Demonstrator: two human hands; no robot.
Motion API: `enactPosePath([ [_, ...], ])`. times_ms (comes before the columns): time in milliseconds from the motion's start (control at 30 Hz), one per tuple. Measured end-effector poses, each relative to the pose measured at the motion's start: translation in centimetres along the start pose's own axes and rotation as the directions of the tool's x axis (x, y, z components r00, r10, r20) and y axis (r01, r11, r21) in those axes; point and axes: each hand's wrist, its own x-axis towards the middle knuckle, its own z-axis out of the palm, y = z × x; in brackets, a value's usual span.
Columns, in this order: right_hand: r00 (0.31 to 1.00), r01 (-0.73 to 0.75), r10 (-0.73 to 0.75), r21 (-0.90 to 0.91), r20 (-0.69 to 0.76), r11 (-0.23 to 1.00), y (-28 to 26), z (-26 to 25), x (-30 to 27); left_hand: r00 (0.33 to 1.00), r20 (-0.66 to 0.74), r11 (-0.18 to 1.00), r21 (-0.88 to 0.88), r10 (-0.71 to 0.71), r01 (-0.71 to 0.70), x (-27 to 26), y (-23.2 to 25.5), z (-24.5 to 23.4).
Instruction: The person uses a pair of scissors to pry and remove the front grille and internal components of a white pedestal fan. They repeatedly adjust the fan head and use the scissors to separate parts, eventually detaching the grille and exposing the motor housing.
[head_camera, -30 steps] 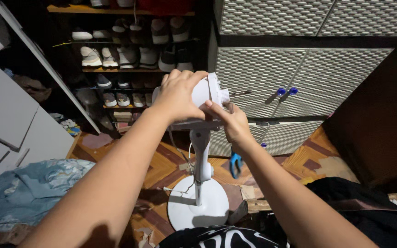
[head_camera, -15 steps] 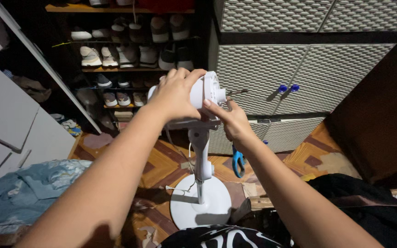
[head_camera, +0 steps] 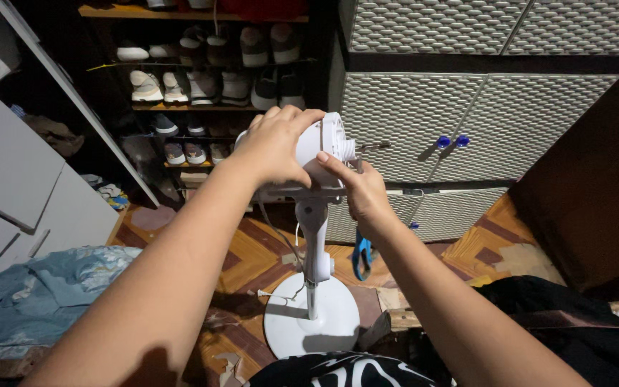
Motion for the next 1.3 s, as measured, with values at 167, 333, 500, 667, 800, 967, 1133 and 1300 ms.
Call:
enactPosePath([
  [167,0.992,0.114,-0.118,0.074,0.05,0.991,0.0,0.2,-0.6,0.999,0.033,1.0,0.018,-0.015,0.015,0.0,0.2,-0.3],
  [333,0.989,0.129,-0.132,0.057,0.064,0.99,0.4,0.0,-0.6,0.999,0.041,1.0,0.016,-0.009,0.008,0.0,-0.1,-0.3],
  [500,0.999,0.029,-0.027,-0.071,0.031,0.997,0.4,-0.6,-0.6,0.991,0.1,0.996,0.004,-0.086,0.086,0.3,0.1,0.2],
  [667,0.998,-0.046,0.053,0.293,-0.015,0.955,1.8,-2.0,-0.9,0.999,0.016,0.997,-0.067,-0.029,0.03,1.1,1.2,1.3],
  [800,0.953,-0.278,0.3,0.477,0.03,0.834,3.1,-3.2,-0.1,1.0,0.025,0.998,-0.066,-0.009,0.01,1.6,2.2,1.6],
  [967,0.935,-0.35,0.295,0.375,0.197,0.858,5.0,-4.2,2.8,0.999,0.017,0.995,-0.087,-0.051,0.052,0.9,2.4,1.1],
  [1133,0.906,-0.404,0.277,0.458,0.32,0.792,7.0,-4.9,5.0,1.0,-0.003,0.998,-0.066,0.021,-0.021,0.8,2.4,0.9],
  [1300,0.885,-0.452,0.327,0.442,0.331,0.775,7.7,-4.7,5.5,0.999,0.028,0.998,-0.049,-0.029,0.03,0.8,2.8,0.4],
])
